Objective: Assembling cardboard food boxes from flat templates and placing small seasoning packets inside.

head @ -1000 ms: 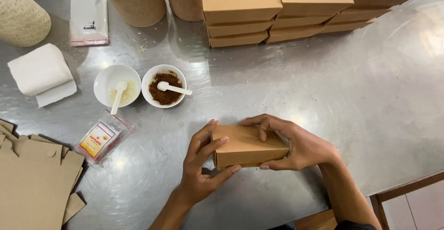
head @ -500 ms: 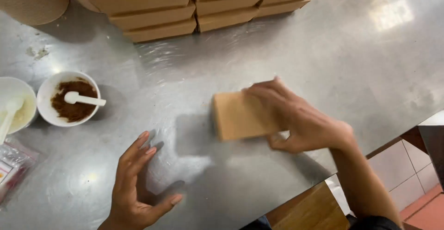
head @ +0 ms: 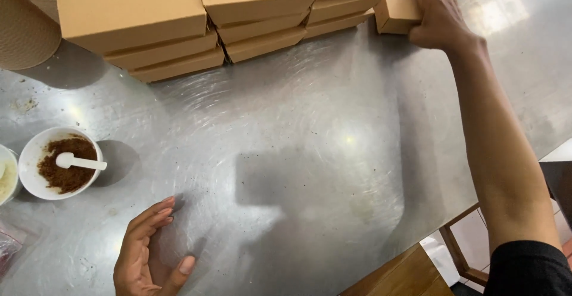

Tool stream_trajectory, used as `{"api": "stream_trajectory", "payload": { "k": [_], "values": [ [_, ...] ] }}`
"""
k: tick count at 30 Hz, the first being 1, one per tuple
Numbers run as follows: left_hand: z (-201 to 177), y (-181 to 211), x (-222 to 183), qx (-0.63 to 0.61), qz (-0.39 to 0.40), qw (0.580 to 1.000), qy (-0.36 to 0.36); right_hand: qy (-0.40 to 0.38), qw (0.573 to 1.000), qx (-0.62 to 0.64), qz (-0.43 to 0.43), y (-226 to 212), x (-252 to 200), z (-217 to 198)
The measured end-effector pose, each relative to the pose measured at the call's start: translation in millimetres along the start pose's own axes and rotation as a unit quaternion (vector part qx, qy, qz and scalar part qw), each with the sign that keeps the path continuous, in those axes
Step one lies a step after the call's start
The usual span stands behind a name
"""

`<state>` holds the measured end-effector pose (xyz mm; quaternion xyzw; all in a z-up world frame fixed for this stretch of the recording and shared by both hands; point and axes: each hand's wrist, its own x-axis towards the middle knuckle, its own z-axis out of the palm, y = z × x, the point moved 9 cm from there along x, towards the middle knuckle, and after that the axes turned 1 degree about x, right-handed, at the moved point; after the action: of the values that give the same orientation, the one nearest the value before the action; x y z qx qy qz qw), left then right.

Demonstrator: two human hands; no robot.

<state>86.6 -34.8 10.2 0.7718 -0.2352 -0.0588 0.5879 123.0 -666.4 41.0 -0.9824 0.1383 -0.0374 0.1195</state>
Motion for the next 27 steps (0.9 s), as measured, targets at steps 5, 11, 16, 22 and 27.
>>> {"api": "stream_trajectory", "payload": {
  "k": [5, 11, 16, 22, 27],
  "values": [
    [2, 12, 2, 0.031, -0.004, 0.999, 0.006, 0.015, 0.999, -0.042, -0.014, -1, 27, 15],
    [2, 17, 5, 0.014, 0.002, 1.0, -0.005, 0.06, 0.994, -0.056, -0.072, -13, 38, 19],
    [3, 19, 4, 0.024, 0.006, 0.999, -0.025, 0.065, 0.993, -0.063, -0.078, -21, 42, 21],
    [6, 23, 3, 0.018, 0.024, 0.999, -0.028, 0.101, 0.983, -0.125, -0.084, -25, 37, 17],
    [6, 30, 4, 0.035, 0.029, 0.999, -0.03, 0.06, 0.996, -0.064, -0.005, -55, 18, 0]
  ]
}}
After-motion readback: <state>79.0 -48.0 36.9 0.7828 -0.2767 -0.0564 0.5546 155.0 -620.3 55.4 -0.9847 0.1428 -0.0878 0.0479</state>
